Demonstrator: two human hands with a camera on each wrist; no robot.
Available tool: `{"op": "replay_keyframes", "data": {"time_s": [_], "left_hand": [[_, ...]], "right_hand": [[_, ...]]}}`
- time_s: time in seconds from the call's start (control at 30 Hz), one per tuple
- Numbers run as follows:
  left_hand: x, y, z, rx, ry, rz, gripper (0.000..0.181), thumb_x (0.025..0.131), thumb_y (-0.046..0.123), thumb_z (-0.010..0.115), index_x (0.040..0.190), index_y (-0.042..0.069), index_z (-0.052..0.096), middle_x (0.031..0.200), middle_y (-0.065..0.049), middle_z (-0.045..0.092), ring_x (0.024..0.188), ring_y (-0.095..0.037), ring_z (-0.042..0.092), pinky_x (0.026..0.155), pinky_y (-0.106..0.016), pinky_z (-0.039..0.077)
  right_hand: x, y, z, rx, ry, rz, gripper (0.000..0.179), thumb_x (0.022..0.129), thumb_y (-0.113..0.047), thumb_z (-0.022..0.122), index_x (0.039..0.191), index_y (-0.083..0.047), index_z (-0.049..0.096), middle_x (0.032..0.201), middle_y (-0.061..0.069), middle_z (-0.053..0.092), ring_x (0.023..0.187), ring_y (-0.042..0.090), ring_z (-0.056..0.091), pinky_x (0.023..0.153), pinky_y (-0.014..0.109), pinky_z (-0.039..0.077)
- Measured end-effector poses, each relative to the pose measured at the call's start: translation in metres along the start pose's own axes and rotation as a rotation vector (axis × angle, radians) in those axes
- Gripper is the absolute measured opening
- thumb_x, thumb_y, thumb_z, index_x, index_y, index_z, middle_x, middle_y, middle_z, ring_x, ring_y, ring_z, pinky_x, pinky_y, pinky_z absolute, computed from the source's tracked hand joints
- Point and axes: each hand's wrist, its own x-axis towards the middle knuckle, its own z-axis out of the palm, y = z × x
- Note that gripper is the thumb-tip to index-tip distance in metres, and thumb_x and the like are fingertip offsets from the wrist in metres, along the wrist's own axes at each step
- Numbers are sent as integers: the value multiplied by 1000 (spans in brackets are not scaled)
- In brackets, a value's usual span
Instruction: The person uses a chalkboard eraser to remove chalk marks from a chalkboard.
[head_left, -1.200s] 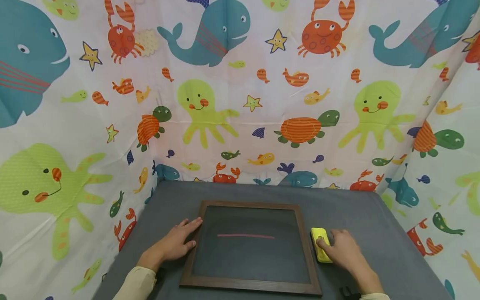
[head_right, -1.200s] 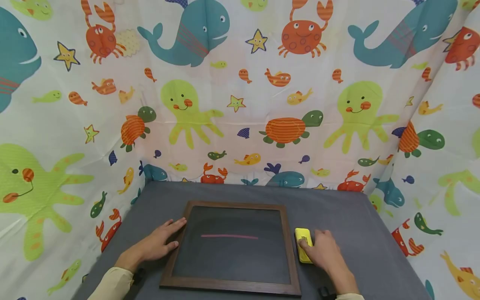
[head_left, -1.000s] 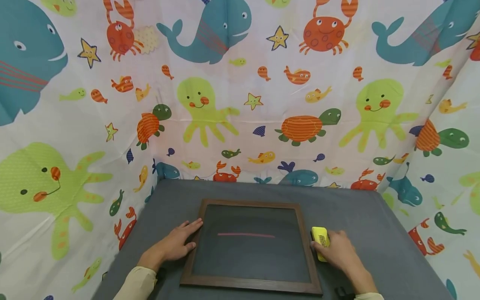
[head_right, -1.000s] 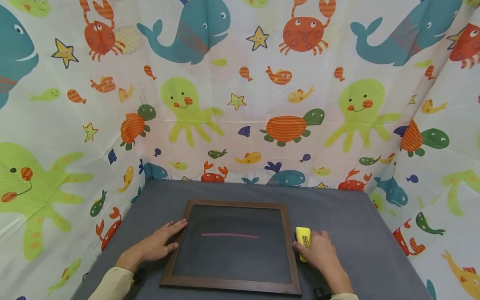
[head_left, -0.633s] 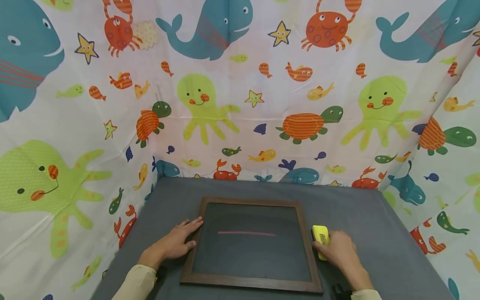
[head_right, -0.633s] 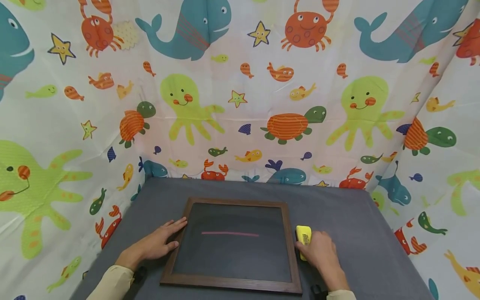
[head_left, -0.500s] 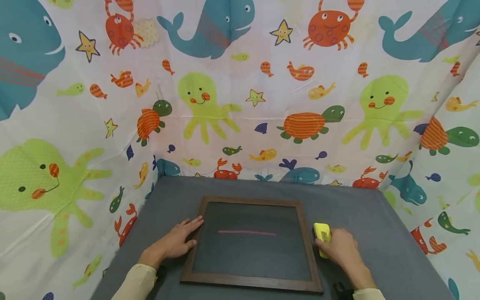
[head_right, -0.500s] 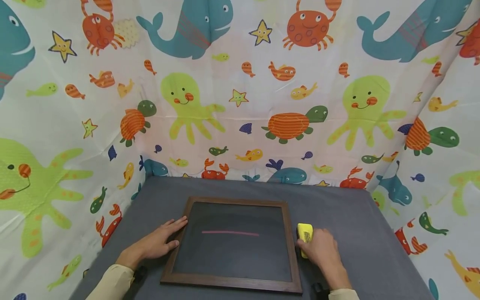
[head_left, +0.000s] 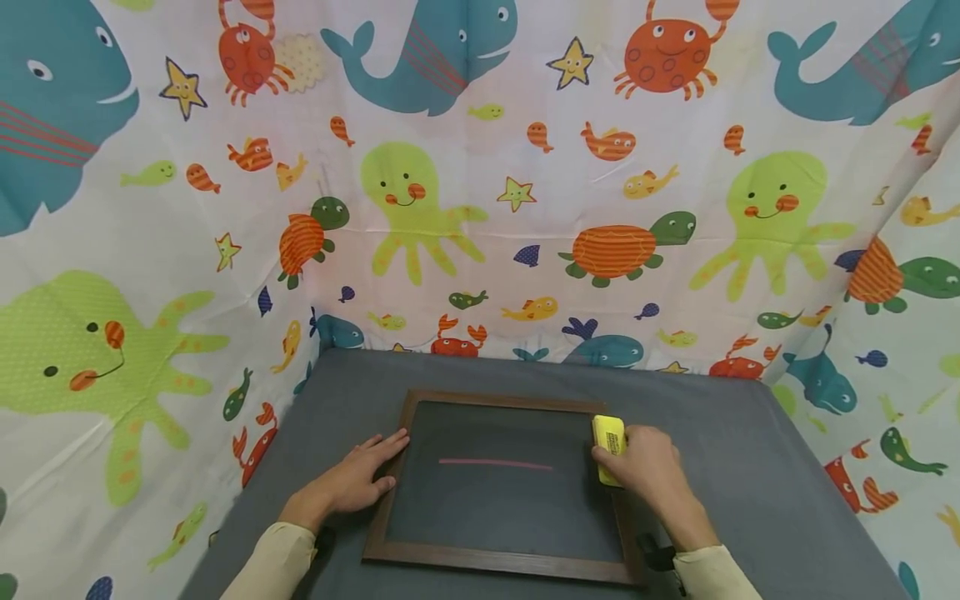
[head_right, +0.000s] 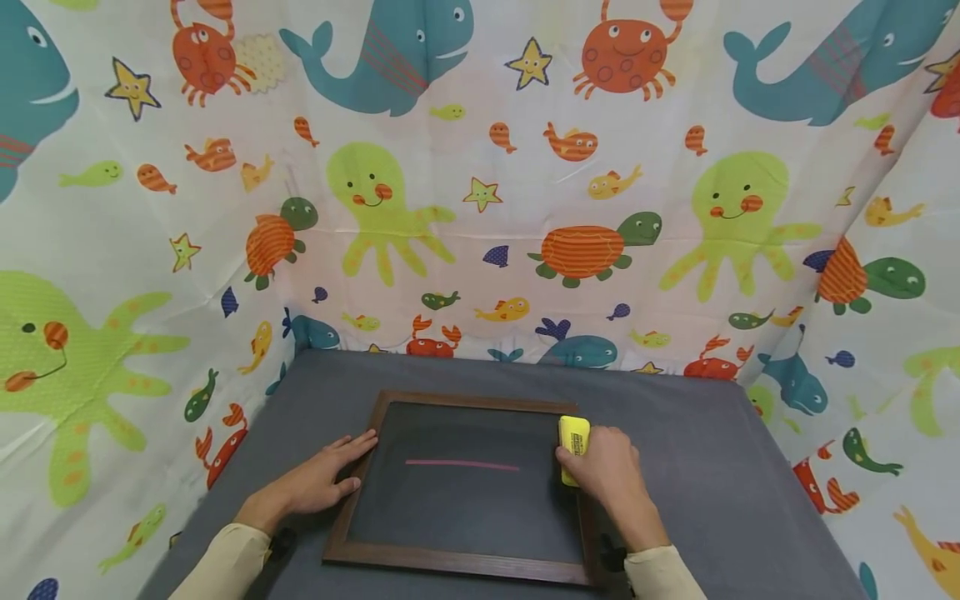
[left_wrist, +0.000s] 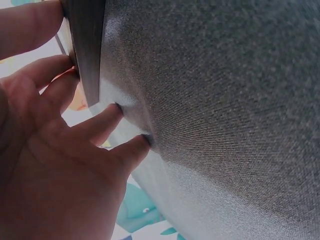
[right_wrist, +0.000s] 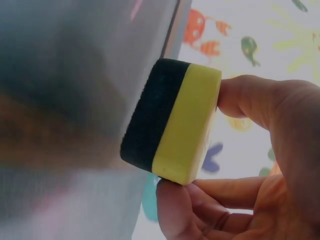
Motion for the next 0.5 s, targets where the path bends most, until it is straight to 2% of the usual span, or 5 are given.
{"op": "replay_keyframes", "data": {"time_s": [0.23, 0.5], "left_hand": [[1, -2, 2, -4, -5, -1, 71, 109, 16, 67, 173, 11, 36, 183, -7, 26, 165, -55, 21, 126, -82, 16], [1, -3, 0, -6, -2, 5, 70, 110, 16, 65, 173, 11, 35, 183, -7, 25, 166, -54, 20, 126, -82, 15]], "right_hand": [[4, -27, 30, -10, -44, -20, 49, 90, -46, 83, 93, 1, 70, 79, 9, 63, 72, 25, 59, 67, 46, 53], [4, -39, 49, -78, -47, -24, 49, 87, -45, 86, 89, 1, 67, 77, 9, 61, 70, 26, 59, 66, 46, 55]]}}
